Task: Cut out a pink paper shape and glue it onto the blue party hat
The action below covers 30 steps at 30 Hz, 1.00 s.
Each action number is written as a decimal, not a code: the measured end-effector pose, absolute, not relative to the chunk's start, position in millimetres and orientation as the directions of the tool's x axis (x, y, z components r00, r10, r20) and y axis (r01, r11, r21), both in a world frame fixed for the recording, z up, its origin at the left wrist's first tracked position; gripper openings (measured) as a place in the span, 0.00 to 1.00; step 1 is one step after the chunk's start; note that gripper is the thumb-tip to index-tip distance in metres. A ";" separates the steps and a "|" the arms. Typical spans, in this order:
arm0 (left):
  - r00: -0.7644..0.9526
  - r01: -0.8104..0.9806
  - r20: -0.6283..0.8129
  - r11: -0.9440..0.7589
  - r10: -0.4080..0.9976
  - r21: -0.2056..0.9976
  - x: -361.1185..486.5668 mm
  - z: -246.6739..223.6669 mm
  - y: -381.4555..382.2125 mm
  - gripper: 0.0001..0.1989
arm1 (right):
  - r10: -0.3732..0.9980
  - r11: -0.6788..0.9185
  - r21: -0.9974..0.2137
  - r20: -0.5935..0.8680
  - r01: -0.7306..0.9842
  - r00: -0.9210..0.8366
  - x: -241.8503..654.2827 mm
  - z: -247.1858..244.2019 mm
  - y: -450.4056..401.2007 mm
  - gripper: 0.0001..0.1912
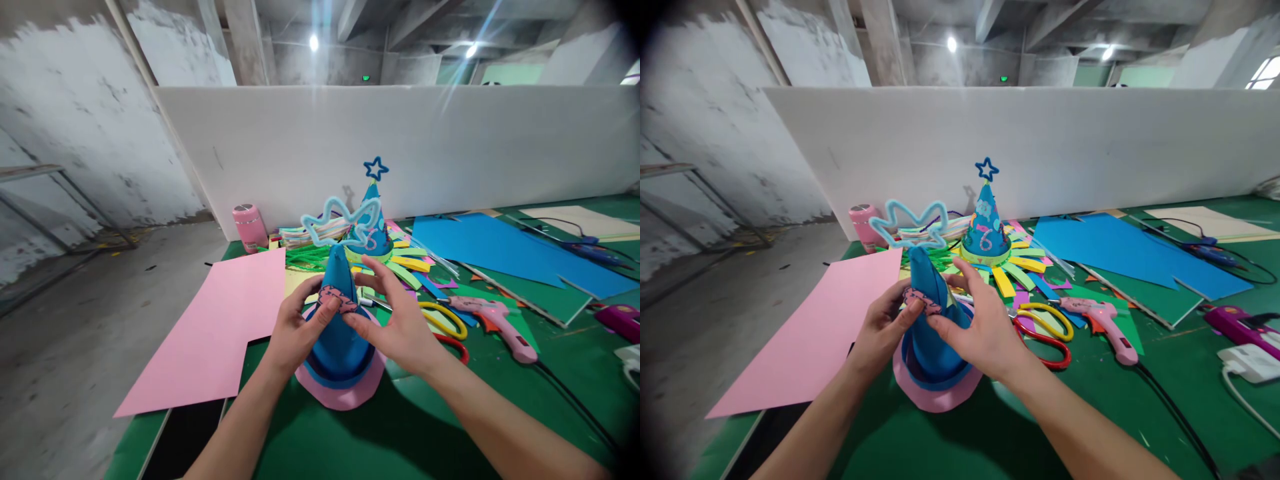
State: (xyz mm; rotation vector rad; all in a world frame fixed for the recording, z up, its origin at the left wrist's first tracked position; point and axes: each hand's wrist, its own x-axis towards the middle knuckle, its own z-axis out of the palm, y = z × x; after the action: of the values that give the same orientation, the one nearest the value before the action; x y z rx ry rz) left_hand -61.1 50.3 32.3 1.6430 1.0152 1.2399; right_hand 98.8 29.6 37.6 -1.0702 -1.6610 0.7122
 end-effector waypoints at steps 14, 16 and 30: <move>0.206 0.092 0.276 -0.299 0.939 0.950 -61.8 31.2 50.9 0.17 | 0.883 0.457 -0.880 0.430 0.130 -0.189 109.3 27.8 46.5 0.35; 0.212 0.100 0.276 -0.301 0.938 0.948 -62.1 31.1 51.1 0.16 | 0.879 0.460 -0.878 0.430 0.131 -0.206 110.8 28.4 48.8 0.36; 0.222 0.050 0.271 -0.289 0.937 0.956 -60.8 32.4 49.1 0.13 | 0.835 0.500 -0.866 0.481 0.005 -0.267 117.0 16.0 65.5 0.33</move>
State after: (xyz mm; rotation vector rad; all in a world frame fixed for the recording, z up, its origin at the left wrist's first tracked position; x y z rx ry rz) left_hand -60.8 49.1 32.4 1.5716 0.9565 1.2070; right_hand 117.0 65.5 16.0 -0.7286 -1.6517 0.9495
